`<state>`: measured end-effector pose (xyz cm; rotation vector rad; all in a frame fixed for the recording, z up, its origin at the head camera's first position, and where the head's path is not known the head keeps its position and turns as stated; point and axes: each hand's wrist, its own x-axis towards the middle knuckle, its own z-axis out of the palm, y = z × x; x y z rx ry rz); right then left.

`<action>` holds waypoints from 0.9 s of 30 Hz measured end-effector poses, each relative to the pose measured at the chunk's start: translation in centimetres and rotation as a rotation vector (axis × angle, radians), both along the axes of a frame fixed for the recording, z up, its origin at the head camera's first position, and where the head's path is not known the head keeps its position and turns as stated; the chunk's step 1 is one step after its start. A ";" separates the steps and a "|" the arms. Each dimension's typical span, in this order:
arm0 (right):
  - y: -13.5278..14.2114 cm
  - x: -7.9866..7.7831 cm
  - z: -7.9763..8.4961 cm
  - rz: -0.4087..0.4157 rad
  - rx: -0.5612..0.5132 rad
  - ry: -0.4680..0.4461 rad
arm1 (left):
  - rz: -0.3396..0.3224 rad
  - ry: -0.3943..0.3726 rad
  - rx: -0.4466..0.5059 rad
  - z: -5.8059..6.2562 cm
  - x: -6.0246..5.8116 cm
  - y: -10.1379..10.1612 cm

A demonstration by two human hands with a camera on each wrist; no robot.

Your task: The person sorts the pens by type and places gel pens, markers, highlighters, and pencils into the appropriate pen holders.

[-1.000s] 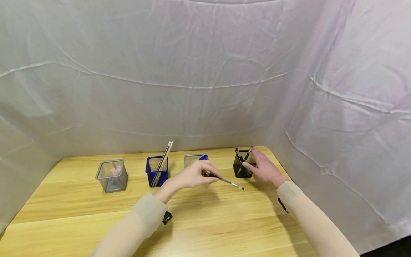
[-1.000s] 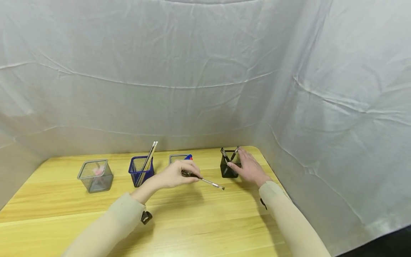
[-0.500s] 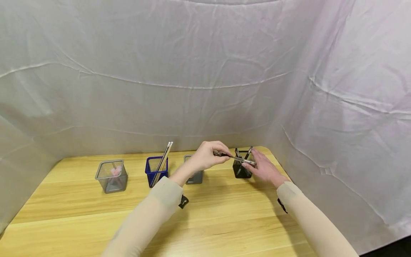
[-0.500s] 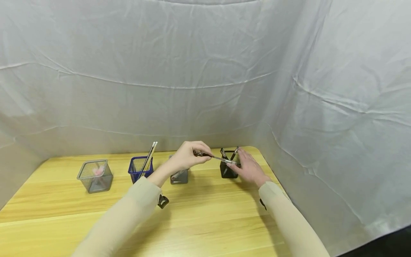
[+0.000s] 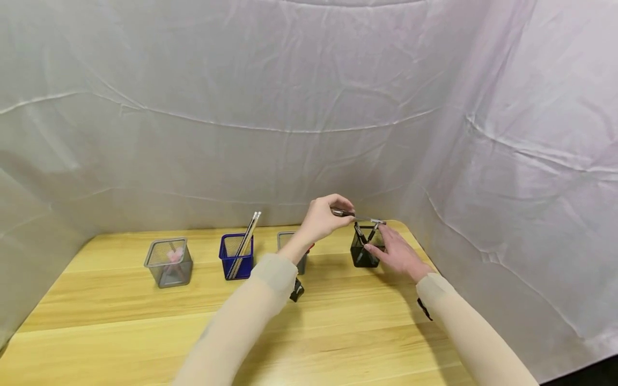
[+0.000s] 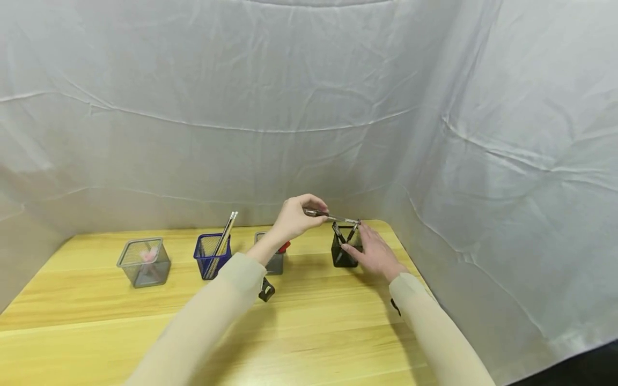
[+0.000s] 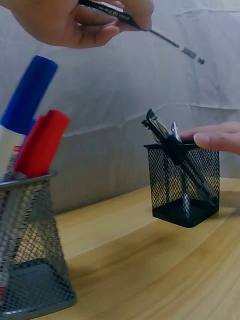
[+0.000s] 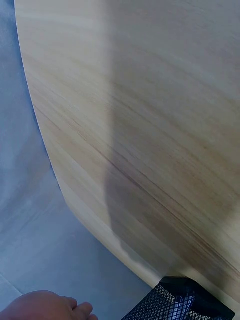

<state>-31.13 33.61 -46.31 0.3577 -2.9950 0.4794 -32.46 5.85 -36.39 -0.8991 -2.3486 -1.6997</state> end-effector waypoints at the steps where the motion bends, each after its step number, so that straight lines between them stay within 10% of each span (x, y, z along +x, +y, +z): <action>1: 0.0 0.0 0.0 -0.002 0.000 0.001 | 0.014 -0.003 -0.009 -0.1 -0.1 0.2; 27: -0.1 0.0 -0.1 -0.011 -0.009 -0.012 | 0.043 -0.092 -0.288 -2.2 -0.7 2.6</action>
